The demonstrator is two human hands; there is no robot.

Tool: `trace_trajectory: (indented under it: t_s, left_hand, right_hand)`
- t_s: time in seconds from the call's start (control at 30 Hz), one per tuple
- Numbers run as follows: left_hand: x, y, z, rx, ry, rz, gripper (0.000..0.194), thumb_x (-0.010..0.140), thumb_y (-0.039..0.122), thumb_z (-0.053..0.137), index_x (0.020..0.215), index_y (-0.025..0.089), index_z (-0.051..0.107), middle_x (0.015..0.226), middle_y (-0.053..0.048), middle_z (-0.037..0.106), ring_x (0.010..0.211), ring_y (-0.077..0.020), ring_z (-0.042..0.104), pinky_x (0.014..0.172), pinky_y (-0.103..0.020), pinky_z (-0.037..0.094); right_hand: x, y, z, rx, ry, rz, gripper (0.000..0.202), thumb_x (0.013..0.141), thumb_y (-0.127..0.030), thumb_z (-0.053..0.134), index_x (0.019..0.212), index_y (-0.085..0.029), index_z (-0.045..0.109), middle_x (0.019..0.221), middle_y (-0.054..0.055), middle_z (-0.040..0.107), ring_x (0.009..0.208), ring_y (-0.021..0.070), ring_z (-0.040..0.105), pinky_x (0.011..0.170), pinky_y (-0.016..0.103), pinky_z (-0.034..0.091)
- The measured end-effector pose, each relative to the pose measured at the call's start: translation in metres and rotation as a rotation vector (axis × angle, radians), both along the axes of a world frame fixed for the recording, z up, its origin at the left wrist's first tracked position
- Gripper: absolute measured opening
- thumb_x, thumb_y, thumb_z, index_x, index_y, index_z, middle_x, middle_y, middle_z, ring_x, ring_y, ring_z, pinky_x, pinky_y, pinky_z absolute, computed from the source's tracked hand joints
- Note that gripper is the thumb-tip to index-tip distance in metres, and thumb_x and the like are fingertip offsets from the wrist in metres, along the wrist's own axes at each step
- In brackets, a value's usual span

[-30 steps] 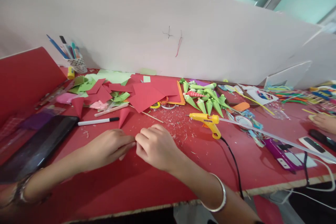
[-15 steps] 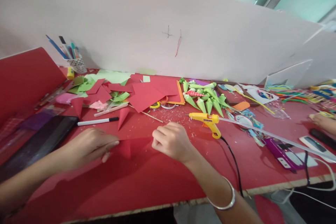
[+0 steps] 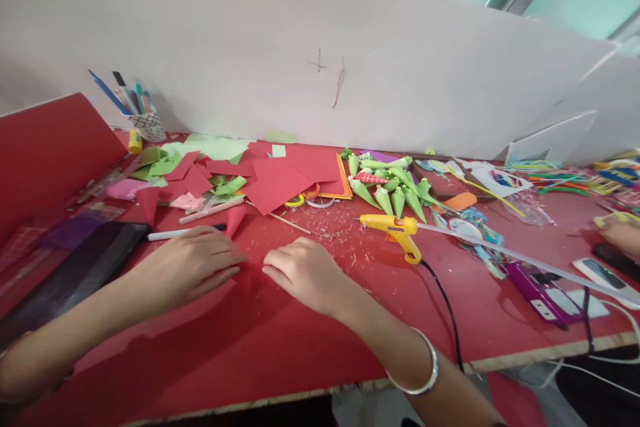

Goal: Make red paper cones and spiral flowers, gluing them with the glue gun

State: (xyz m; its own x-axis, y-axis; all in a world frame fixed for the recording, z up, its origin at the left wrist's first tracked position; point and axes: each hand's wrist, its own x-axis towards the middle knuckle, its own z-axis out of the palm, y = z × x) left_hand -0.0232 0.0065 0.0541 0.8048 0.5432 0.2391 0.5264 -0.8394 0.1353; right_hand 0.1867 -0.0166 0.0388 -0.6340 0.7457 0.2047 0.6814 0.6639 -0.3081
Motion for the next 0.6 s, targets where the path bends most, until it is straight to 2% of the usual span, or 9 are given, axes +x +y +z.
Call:
trace_trajectory:
  t_s: [0.1, 0.2, 0.37, 0.6]
  left_hand:
    - [0.01, -0.003, -0.003, 0.219, 0.106, -0.04, 0.02, 0.083, 0.015, 0.039, 0.07, 0.017, 0.055, 0.067, -0.001, 0.059, 0.063, -0.0157, 0.054, 0.065, -0.031, 0.038]
    - [0.016, -0.008, -0.006, 0.331, 0.047, -0.012, 0.022, 0.081, 0.013, 0.04, 0.062, 0.017, 0.05, 0.056, 0.001, 0.054, 0.051, -0.0133, 0.049, 0.057, -0.028, 0.036]
    - [0.012, -0.007, -0.011, 0.387, -0.011, -0.007, 0.021, 0.079, 0.012, 0.041, 0.06, 0.018, 0.048, 0.051, 0.003, 0.051, 0.046, -0.0112, 0.045, 0.052, -0.026, 0.033]
    - [-0.011, 0.002, -0.017, 0.361, -0.072, 0.031, 0.022, 0.074, 0.008, 0.041, 0.056, 0.019, 0.047, 0.046, 0.005, 0.048, 0.043, -0.009, 0.04, 0.053, -0.024, 0.032]
  right_hand:
    - [-0.006, 0.001, -0.001, -0.052, 0.013, -0.046, 0.023, 0.088, -0.027, 0.04, 0.074, -0.017, 0.055, 0.06, 0.0, 0.055, 0.058, 0.0115, 0.047, 0.056, 0.023, 0.031]
    - [-0.01, 0.001, 0.001, -0.097, 0.055, -0.054, 0.024, 0.087, -0.025, 0.041, 0.067, -0.017, 0.05, 0.056, -0.002, 0.05, 0.054, 0.0102, 0.044, 0.052, 0.022, 0.029]
    - [-0.01, -0.001, 0.0, -0.145, 0.121, -0.042, 0.025, 0.088, -0.026, 0.039, 0.066, -0.017, 0.048, 0.057, -0.002, 0.049, 0.055, 0.0095, 0.045, 0.054, 0.022, 0.028]
    - [0.0, -0.004, 0.002, -0.248, 0.248, -0.046, 0.025, 0.088, -0.027, 0.038, 0.071, -0.017, 0.053, 0.059, -0.003, 0.049, 0.055, 0.0078, 0.044, 0.055, 0.021, 0.029]
